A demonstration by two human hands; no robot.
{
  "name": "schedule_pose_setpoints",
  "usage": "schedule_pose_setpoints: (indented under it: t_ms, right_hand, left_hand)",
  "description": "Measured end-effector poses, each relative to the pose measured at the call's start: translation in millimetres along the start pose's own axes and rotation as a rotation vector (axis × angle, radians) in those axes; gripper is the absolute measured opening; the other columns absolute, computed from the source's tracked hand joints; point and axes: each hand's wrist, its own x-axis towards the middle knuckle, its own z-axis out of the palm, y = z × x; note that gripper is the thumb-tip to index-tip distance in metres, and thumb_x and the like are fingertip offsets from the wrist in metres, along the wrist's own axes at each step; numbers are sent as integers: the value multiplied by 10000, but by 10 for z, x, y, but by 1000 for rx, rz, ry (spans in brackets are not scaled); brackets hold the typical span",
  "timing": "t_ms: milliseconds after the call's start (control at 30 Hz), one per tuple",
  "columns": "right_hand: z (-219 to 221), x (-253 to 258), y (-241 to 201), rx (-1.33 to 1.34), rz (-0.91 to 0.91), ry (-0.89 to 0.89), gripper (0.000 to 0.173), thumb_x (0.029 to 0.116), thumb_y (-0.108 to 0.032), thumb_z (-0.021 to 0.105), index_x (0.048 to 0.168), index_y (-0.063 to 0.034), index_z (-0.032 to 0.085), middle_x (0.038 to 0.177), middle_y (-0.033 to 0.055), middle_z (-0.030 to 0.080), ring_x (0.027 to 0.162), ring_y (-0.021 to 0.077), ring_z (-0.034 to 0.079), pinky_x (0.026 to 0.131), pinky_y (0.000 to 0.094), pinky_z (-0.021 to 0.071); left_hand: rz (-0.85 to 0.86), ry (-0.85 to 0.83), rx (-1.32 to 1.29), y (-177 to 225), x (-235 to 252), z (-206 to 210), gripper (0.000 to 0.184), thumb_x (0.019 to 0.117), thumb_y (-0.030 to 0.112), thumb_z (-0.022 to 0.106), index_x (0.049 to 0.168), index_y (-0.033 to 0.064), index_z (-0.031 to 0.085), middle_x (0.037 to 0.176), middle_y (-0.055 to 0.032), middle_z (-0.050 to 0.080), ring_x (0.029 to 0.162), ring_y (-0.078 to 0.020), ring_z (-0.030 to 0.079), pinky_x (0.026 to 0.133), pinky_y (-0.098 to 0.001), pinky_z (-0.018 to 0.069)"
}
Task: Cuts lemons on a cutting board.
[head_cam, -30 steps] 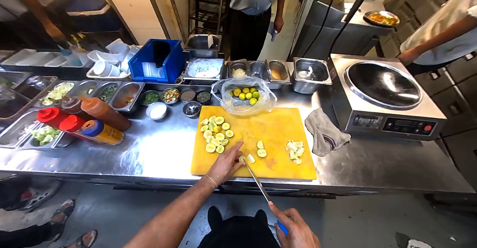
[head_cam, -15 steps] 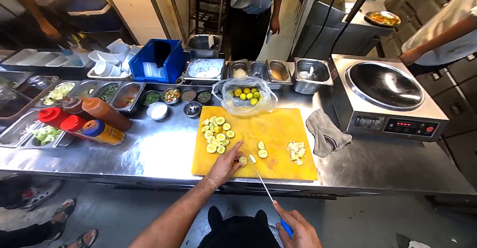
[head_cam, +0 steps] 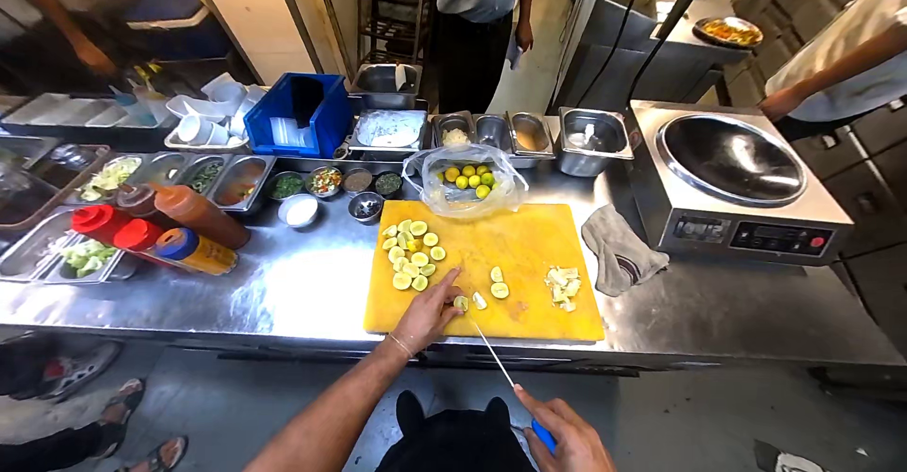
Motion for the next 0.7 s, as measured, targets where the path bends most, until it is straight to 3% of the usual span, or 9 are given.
schedule_pose_setpoints:
  t_ms: [133, 300, 367, 433, 500, 567, 633, 700]
  right_hand:
    - [42, 6, 16, 20, -12, 34, 508, 899, -133, 680, 1399, -223, 666, 1029, 124, 701, 807, 249, 692, 688, 454, 595]
    - [38, -3, 70, 92, -25, 3, 499, 914, -161, 693, 1410, -200, 655, 1029, 124, 709, 825, 225, 690, 734, 411, 593]
    - [44, 30, 61, 126, -35, -24, 503, 917, -160, 696, 1417, -182, 648, 1044, 124, 717, 860, 220, 695, 776, 393, 593]
    - [82, 83, 59, 189, -46, -50, 509, 920, -147, 693, 1426, -157, 636, 1073, 128, 726, 884, 213, 700, 803, 379, 591]
    - [110, 171, 51, 247, -53, -91, 523, 931, -146, 681, 1449, -154, 612, 1153, 118, 724, 933, 193, 711, 834, 369, 597]
    - [124, 258, 42, 303, -55, -141, 537, 946, -142, 675, 1475, -159, 583, 1268, 96, 708, 989, 165, 729, 873, 357, 613]
    - [153, 334, 38, 372, -35, -169, 544, 952, -142, 669, 1486, -165, 570, 1238, 89, 715, 809, 150, 719, 738, 352, 619]
    - [158, 383, 18, 441, -3, -196, 545, 964, -142, 659, 1498, -177, 555, 1163, 82, 728, 635, 136, 671, 595, 334, 601]
  left_hand:
    - [-5, 46, 81, -10, -47, 2, 682, 959, 164, 726, 1553, 85, 400, 1180, -59, 723, 1087, -221, 696, 1003, -417, 554]
    - [-66, 269, 324, -41, -194, -47, 562, 970, 205, 693, 1479, 55, 510, 1244, -114, 691, 1083, -312, 666, 955, -459, 556]
    - [9, 343, 346, 54, -145, -74, 561, 971, 248, 690, 1461, 33, 524, 1301, -127, 668, 1068, -304, 669, 942, -443, 560]
    - [16, 343, 293, 251, 2, -63, 544, 973, 283, 690, 1436, 36, 546, 1250, -106, 689, 1056, -284, 671, 946, -438, 561]
    - [-76, 216, 252, 472, 235, -12, 589, 962, 334, 704, 1446, 46, 535, 1175, -109, 702, 1062, -297, 667, 974, -468, 544]
    - [-250, -6, 287, 690, 488, 75, 732, 944, 463, 707, 1517, 82, 461, 1195, -124, 692, 1129, -312, 651, 1033, -493, 504]
    - [-385, -157, 375, 856, 695, 179, 875, 900, 605, 687, 1557, 103, 398, 1220, -152, 689, 1161, -331, 647, 1054, -521, 476]
    - [-445, -227, 433, 950, 809, 254, 866, 908, 590, 673, 1575, 134, 363, 1231, -148, 684, 1148, -337, 645, 1044, -555, 449]
